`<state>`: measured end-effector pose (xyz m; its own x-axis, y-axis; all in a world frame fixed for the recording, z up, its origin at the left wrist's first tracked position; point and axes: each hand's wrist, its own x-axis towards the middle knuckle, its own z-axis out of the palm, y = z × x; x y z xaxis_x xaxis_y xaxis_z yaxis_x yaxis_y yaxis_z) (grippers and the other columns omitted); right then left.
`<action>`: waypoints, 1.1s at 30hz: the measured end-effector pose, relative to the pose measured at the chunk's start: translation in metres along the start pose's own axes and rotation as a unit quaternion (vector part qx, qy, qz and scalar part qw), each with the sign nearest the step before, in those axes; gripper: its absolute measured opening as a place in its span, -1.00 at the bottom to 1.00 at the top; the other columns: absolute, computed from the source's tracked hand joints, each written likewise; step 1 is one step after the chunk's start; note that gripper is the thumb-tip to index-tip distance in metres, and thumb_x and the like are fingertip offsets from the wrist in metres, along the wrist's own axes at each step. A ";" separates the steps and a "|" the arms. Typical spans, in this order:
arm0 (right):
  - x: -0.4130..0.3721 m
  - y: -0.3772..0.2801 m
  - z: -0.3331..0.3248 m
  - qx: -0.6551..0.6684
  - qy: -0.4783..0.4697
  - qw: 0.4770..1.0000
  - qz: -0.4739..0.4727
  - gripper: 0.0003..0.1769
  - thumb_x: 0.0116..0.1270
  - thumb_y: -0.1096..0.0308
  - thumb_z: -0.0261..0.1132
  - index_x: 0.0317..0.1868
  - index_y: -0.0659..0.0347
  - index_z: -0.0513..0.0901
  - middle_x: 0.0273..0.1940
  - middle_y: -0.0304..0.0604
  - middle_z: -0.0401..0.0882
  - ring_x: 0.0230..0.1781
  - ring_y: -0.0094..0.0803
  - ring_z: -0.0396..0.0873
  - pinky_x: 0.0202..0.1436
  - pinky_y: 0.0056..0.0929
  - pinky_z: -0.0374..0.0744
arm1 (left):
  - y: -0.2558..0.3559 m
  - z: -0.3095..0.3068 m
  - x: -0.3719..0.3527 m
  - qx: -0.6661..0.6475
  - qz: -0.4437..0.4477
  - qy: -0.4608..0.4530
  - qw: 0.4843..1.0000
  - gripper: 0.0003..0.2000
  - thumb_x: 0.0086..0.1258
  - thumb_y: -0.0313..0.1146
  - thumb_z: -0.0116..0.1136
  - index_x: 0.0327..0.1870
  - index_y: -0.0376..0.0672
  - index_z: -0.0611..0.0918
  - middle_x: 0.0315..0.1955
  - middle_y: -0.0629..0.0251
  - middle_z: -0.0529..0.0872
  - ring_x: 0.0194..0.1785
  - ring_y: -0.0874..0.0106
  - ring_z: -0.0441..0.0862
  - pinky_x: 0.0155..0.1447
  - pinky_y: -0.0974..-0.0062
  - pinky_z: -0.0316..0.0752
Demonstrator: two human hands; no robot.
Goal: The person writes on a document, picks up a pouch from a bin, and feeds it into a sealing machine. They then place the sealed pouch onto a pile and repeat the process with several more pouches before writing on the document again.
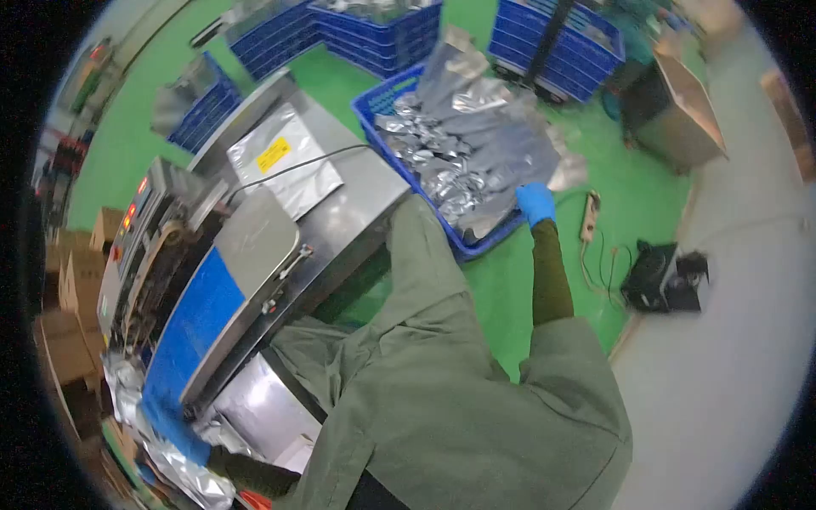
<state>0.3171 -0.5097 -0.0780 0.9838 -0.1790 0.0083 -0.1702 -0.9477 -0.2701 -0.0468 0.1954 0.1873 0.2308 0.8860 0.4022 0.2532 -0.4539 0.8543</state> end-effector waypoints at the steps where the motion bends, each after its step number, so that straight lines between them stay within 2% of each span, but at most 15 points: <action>1: -0.011 -0.039 -0.030 0.069 -0.033 0.997 0.011 -0.59 0.12 0.08 0.12 -0.52 0.29 0.65 -0.46 0.11 0.62 -0.43 -0.06 0.61 -0.27 -0.16 0.53 | 0.019 0.007 -0.008 0.022 0.009 -0.099 0.995 -0.76 0.41 -0.19 -0.01 -0.12 -0.13 0.60 -0.45 0.49 0.53 -0.48 0.65 0.31 -0.43 0.72 0.22; 2: -0.021 -0.081 -0.065 0.135 -0.067 0.988 0.023 -0.59 0.11 0.09 0.12 -0.58 0.30 0.64 -0.54 0.07 0.61 -0.51 -0.08 0.60 -0.32 -0.19 0.53 | 0.038 0.013 -0.015 0.042 0.021 -0.196 0.980 -0.80 0.42 -0.22 -0.02 -0.13 -0.07 0.60 -0.43 0.51 0.52 -0.46 0.70 0.33 -0.41 0.75 0.23; 4: -0.047 -0.164 -0.133 0.163 -0.079 0.983 -0.039 -0.58 0.11 0.09 0.11 -0.59 0.31 0.63 -0.58 0.04 0.60 -0.55 -0.12 0.58 -0.35 -0.21 0.51 | 0.041 0.042 -0.027 -0.021 -0.006 -0.228 0.973 -0.79 0.43 -0.25 -0.04 -0.08 -0.09 0.60 -0.39 0.47 0.57 -0.41 0.67 0.42 -0.38 0.74 0.29; 7: -0.068 -0.236 -0.187 0.190 -0.067 0.965 -0.170 -0.63 0.11 0.16 0.15 -0.64 0.31 0.62 -0.68 -0.08 0.54 -0.66 -0.29 0.51 -0.46 -0.33 0.46 | 0.079 0.095 -0.055 -0.107 -0.024 -0.446 0.888 -0.69 0.41 -0.33 -0.02 0.11 -0.22 0.53 -0.05 0.24 0.64 -0.01 0.47 0.58 -0.02 0.61 0.47; 8: -0.073 -0.256 -0.203 0.196 -0.049 0.949 -0.244 -0.66 0.10 0.23 0.20 -0.68 0.31 0.61 -0.76 -0.16 0.50 -0.74 -0.43 0.44 -0.54 -0.43 0.43 | 0.080 0.116 -0.061 -0.107 -0.017 -0.503 0.857 -0.62 0.37 -0.38 0.02 0.19 -0.25 0.47 0.04 0.19 0.59 0.07 0.38 0.55 0.16 0.46 0.43; 11: -0.107 -0.312 -0.290 0.363 -0.019 0.902 -0.233 -0.65 0.17 0.21 0.19 -0.62 0.30 0.64 -0.71 -0.15 0.54 -0.74 -0.45 0.45 -0.57 -0.43 0.41 | 0.115 0.170 -0.088 -0.202 0.079 -0.579 0.786 -0.44 0.32 -0.32 0.10 0.34 -0.25 0.27 0.25 0.07 0.38 0.28 0.28 0.36 0.33 0.38 0.25; 14: -0.113 -0.354 -0.341 0.458 -0.007 0.855 -0.241 -0.69 0.20 0.24 0.19 -0.56 0.29 0.65 -0.72 -0.20 0.52 -0.77 -0.56 0.40 -0.66 -0.58 0.35 | 0.153 0.201 -0.099 -0.273 0.143 -0.544 0.781 -0.43 0.43 -0.27 -0.04 0.39 -0.27 0.15 0.31 0.05 0.28 0.37 0.27 0.21 0.42 0.37 0.07; 15: -0.111 -0.365 -0.349 0.508 -0.004 0.828 -0.238 -0.69 0.22 0.23 0.18 -0.54 0.29 0.65 -0.73 -0.22 0.51 -0.78 -0.61 0.38 -0.69 -0.65 0.31 | 0.162 0.209 -0.097 -0.360 0.185 -0.472 0.783 -0.42 0.42 -0.22 -0.01 0.39 -0.26 0.16 0.33 0.06 0.28 0.35 0.29 0.28 0.32 0.43 0.20; 18: -0.096 -0.405 -0.349 0.544 -0.038 0.793 -0.272 -0.71 0.22 0.23 0.19 -0.54 0.25 0.62 -0.73 -0.25 0.50 -0.79 -0.67 0.36 -0.72 -0.70 0.28 | 0.179 0.200 -0.084 -0.342 0.229 -0.255 0.875 -0.58 0.45 -0.23 -0.05 0.23 -0.30 0.40 0.00 0.06 0.60 0.01 0.37 0.56 0.03 0.47 0.41; 20: -0.079 -0.417 -0.329 0.566 -0.130 0.743 -0.334 -0.72 0.26 0.20 0.22 -0.46 0.25 0.64 -0.67 -0.30 0.49 -0.68 -0.66 0.40 -0.58 -0.71 0.36 | 0.158 0.198 -0.067 -0.215 0.157 -0.217 0.939 -0.70 0.47 -0.24 -0.08 -0.12 -0.32 0.60 -0.51 0.24 0.62 -0.45 0.49 0.51 -0.33 0.50 0.40; 22: -0.059 -0.427 -0.291 0.589 -0.194 0.680 -0.392 -0.76 0.26 0.23 0.24 -0.37 0.26 0.65 -0.60 -0.30 0.52 -0.60 -0.65 0.44 -0.50 -0.72 0.40 | 0.123 0.210 -0.051 -0.213 0.161 -0.156 0.951 -0.70 0.48 -0.25 -0.09 -0.26 -0.31 0.61 -0.63 0.29 0.53 -0.53 0.53 0.41 -0.42 0.49 0.33; 24: -0.059 -0.444 -0.251 0.538 -0.080 0.704 -0.457 -0.77 0.22 0.35 0.30 -0.15 0.27 0.62 -0.39 -0.27 0.56 -0.40 -0.64 0.48 -0.32 -0.68 0.46 | 0.101 0.217 -0.041 -0.271 0.114 -0.097 0.951 -0.68 0.47 -0.27 -0.08 -0.39 -0.32 0.61 -0.72 0.24 0.47 -0.60 0.55 0.35 -0.48 0.47 0.28; 26: -0.070 -0.458 -0.219 0.481 -0.175 0.708 -0.488 -0.62 0.14 0.44 0.36 0.01 0.23 0.56 -0.22 -0.26 0.55 -0.29 -0.60 0.50 -0.23 -0.62 0.49 | 0.106 0.213 -0.035 -0.244 0.142 -0.108 0.953 -0.68 0.47 -0.28 -0.08 -0.39 -0.33 0.60 -0.72 0.21 0.47 -0.60 0.55 0.34 -0.48 0.46 0.27; 30: -0.066 -0.476 -0.185 0.433 -0.117 0.673 -0.589 -0.80 0.17 0.44 0.33 -0.17 0.22 0.66 -0.36 -0.30 0.57 -0.37 -0.59 0.50 -0.29 -0.58 0.49 | 0.110 0.222 -0.038 -0.237 0.152 -0.110 0.953 -0.70 0.46 -0.28 -0.05 -0.31 -0.35 0.63 -0.69 0.19 0.53 -0.58 0.53 0.38 -0.46 0.42 0.30; 33: -0.058 -0.467 -0.184 0.404 -0.087 0.741 -0.529 -0.88 0.20 0.45 0.31 -0.27 0.29 0.67 -0.40 -0.29 0.57 -0.41 -0.58 0.48 -0.34 -0.58 0.47 | 0.101 0.216 -0.030 -0.301 0.092 -0.129 0.940 -0.70 0.45 -0.24 -0.02 -0.22 -0.33 0.64 -0.65 0.31 0.58 -0.55 0.54 0.42 -0.45 0.42 0.32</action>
<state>0.3287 -0.1054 0.2245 0.5470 0.6551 0.5212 0.7217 -0.0535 -0.6902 0.1751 0.1025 0.1906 0.4584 0.7097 0.5350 -0.3740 -0.3921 0.8405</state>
